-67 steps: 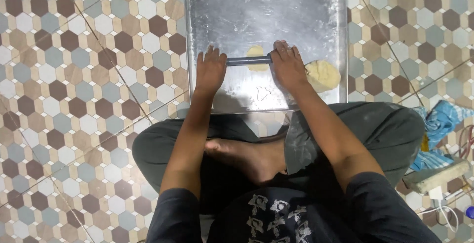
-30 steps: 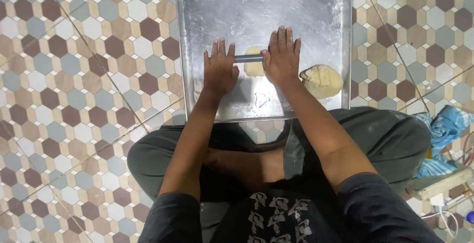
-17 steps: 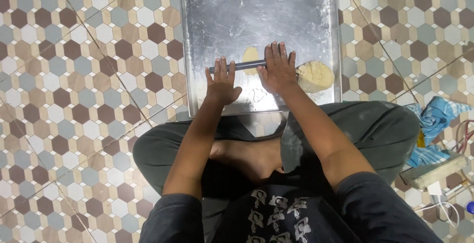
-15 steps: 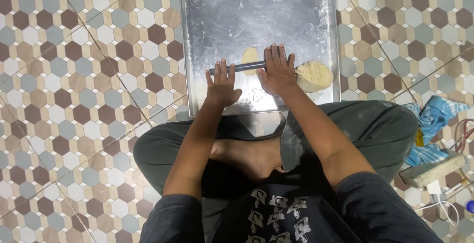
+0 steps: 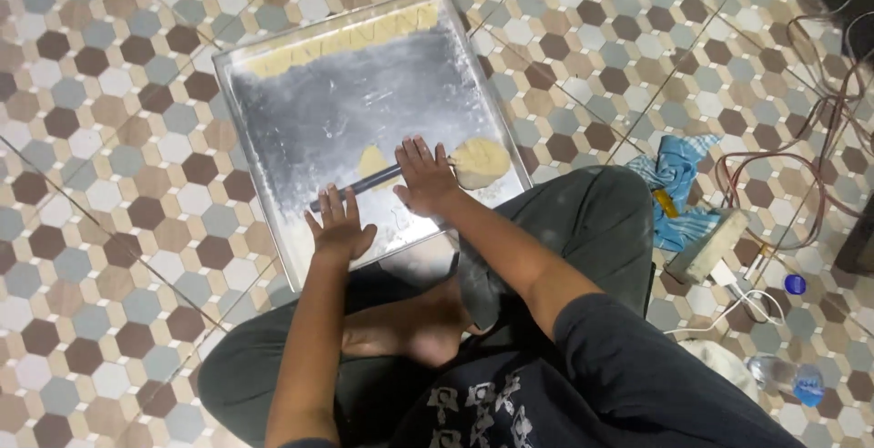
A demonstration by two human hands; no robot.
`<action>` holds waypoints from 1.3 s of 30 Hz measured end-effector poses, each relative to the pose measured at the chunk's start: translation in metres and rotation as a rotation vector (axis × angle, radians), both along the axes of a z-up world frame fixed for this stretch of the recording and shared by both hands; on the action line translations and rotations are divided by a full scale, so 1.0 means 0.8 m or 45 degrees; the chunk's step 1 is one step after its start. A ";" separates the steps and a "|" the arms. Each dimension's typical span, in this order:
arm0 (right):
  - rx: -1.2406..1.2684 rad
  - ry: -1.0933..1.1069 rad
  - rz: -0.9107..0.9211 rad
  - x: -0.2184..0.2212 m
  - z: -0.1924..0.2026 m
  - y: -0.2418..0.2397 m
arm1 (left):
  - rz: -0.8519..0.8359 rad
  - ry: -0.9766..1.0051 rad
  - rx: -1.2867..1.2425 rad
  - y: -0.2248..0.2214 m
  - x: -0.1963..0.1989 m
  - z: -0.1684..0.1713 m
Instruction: Rolling out small pieces of dough with a metal rod and folding them into shapes on a metal tray.
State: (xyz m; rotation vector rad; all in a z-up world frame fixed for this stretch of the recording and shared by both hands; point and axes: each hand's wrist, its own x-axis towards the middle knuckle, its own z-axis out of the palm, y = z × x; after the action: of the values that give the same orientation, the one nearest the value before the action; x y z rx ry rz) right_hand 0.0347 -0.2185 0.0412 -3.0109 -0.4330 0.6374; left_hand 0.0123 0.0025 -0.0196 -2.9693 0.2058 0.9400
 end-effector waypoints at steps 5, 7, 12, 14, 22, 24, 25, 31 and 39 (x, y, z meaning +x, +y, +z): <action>-0.020 0.016 0.000 -0.001 0.001 0.000 | 0.004 -0.005 0.041 -0.006 -0.003 0.010; -0.030 0.008 -0.014 0.000 0.008 0.004 | -0.011 -0.024 0.051 -0.002 -0.004 0.007; 0.061 0.097 -0.043 0.000 0.024 0.003 | -0.010 -0.081 0.037 0.008 0.005 -0.022; 0.056 0.069 -0.054 0.006 0.017 -0.003 | -0.043 -0.151 0.088 0.001 0.005 -0.024; 0.133 -0.112 0.016 0.002 0.021 -0.006 | -0.158 -0.494 0.274 -0.002 -0.012 -0.002; 0.173 -0.139 0.072 0.007 0.003 -0.006 | -0.206 -0.545 0.257 -0.003 -0.014 0.002; 0.169 -0.145 0.060 0.005 -0.015 -0.006 | -0.217 -0.552 0.252 0.002 -0.013 -0.018; 0.524 -0.587 0.135 -0.020 -0.025 -0.011 | -0.316 -1.163 -0.124 0.015 -0.012 -0.060; 0.835 -0.951 0.072 -0.058 0.025 -0.027 | -0.279 -1.091 -0.217 0.018 -0.009 -0.063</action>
State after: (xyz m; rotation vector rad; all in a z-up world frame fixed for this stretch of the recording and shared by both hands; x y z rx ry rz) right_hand -0.0121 -0.2398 0.0615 -2.4749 -0.5922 -0.5680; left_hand 0.0052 0.0167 -0.0702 -3.0827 0.5719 -0.4091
